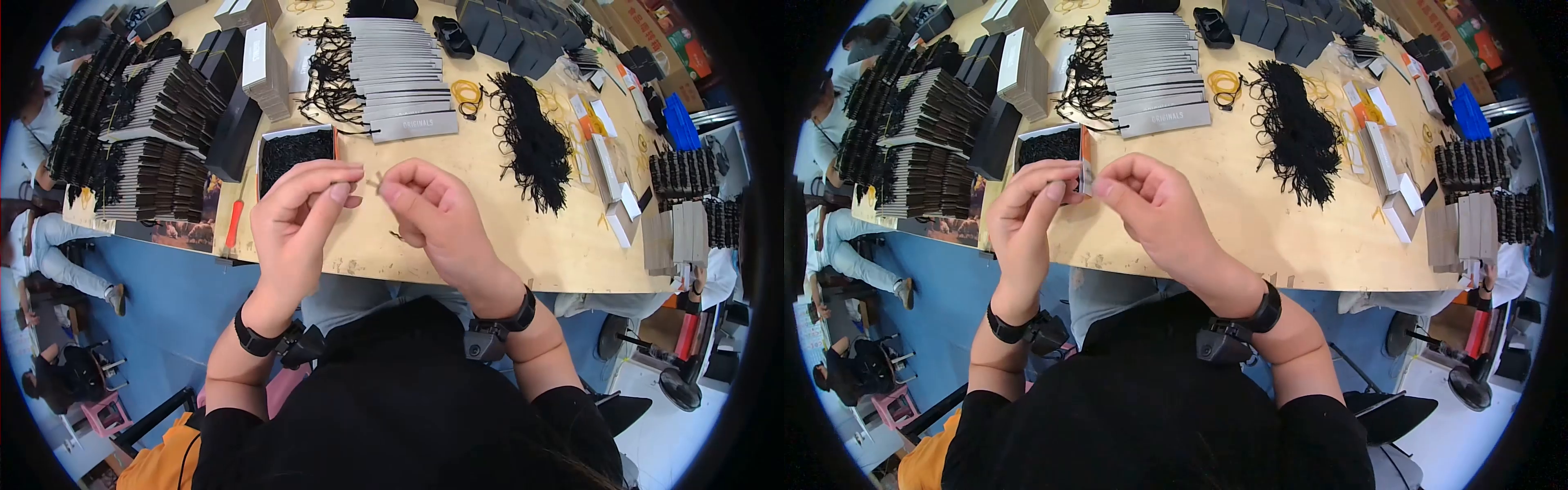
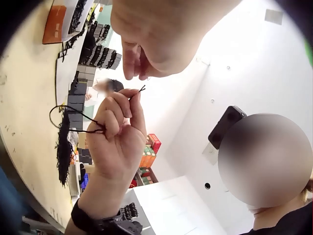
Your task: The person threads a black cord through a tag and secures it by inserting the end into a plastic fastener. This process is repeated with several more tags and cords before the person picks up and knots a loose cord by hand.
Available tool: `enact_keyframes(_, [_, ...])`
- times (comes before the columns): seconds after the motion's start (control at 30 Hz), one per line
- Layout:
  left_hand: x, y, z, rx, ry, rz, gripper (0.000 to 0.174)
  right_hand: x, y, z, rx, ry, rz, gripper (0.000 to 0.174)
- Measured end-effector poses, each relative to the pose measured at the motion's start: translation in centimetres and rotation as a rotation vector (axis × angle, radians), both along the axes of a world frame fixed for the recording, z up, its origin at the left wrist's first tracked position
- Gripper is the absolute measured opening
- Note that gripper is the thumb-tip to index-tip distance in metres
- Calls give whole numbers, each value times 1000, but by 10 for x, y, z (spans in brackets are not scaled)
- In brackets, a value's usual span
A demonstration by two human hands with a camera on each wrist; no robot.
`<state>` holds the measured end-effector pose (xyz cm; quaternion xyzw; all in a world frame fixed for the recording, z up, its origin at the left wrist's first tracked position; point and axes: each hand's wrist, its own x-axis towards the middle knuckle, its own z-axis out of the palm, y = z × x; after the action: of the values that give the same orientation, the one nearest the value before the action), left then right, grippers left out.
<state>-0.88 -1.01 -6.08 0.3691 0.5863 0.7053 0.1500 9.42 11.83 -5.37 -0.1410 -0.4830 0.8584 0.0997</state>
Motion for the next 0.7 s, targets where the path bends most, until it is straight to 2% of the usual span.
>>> enact_keyframes(0.03, [-1, 2, 2, -15, -70, 1, 13, -2, -2, 0, 1, 6, 2, 13])
enact_keyframes(0.1, [-1, 3, 4, -41, -147, -24, 13, -6, -8, -1, 156, 81, -237, 11])
enact_keyframes(0.13, [0, 3, 4, -40, -145, -26, 13, -8, -11, 0, 157, 83, -239, 11])
enact_keyframes(0.2, [2, 4, 4, -44, -175, -74, 13, -10, -16, 2, 353, 140, -330, 10])
enact_keyframes(0.3, [4, 4, 6, -52, -220, -77, 12, -12, -22, 0, 418, 175, -370, 8])
enact_keyframes(0.53, [7, 8, 15, -93, -167, -49, 11, -14, -20, -1, 537, 214, -388, 9])
enact_keyframes(0.6, [9, 9, 26, -101, -134, 82, 11, -12, -13, 2, 598, 118, -325, 9])
enact_keyframes(0.7, [-2, -1, 24, -189, -51, 24, 10, -11, -9, 5, 614, 141, -274, 9])
